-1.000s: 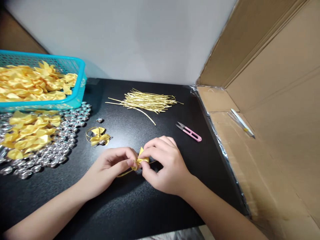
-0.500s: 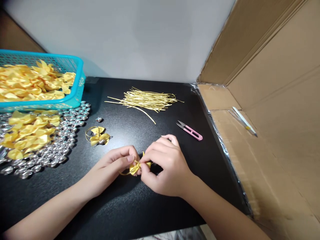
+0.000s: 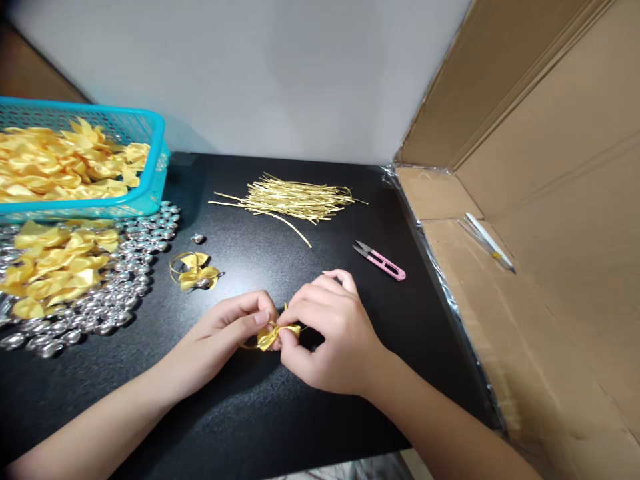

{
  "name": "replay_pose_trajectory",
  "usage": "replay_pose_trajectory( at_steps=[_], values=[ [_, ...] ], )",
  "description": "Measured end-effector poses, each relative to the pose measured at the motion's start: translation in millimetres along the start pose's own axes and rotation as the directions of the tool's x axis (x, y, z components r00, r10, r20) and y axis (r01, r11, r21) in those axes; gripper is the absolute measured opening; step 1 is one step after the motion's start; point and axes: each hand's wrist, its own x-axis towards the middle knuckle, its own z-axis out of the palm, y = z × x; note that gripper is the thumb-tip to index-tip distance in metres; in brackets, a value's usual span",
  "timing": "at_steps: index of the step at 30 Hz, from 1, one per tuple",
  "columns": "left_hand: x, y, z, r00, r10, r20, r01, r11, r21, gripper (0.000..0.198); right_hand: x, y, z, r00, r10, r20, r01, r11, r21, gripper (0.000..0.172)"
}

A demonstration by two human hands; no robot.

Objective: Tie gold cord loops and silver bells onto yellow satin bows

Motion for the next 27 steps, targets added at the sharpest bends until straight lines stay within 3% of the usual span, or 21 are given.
replay_pose_trajectory(
  at_steps=[7,11,27],
  values=[
    [-2.7,1.7,2.6,0.998,0.064,0.015,-0.066,0.980,0.187,0.023,-1.2,0.1,2.4,1.000,0.016,-0.013,-0.017,0.998,-0.055,0.014],
    [-2.4,2.0,3.2,0.994,0.109,0.019,-0.111,0.958,0.264,0.025,-2.2,1.4,4.3,0.999,0.045,-0.024,-0.045,0.999,0.004,0.015],
    [-1.3,-1.5,2.8,0.981,0.195,-0.015,-0.180,0.927,0.328,0.024,-2.4,1.6,7.3,0.991,0.117,-0.062,-0.112,0.990,0.083,0.016]
  ],
)
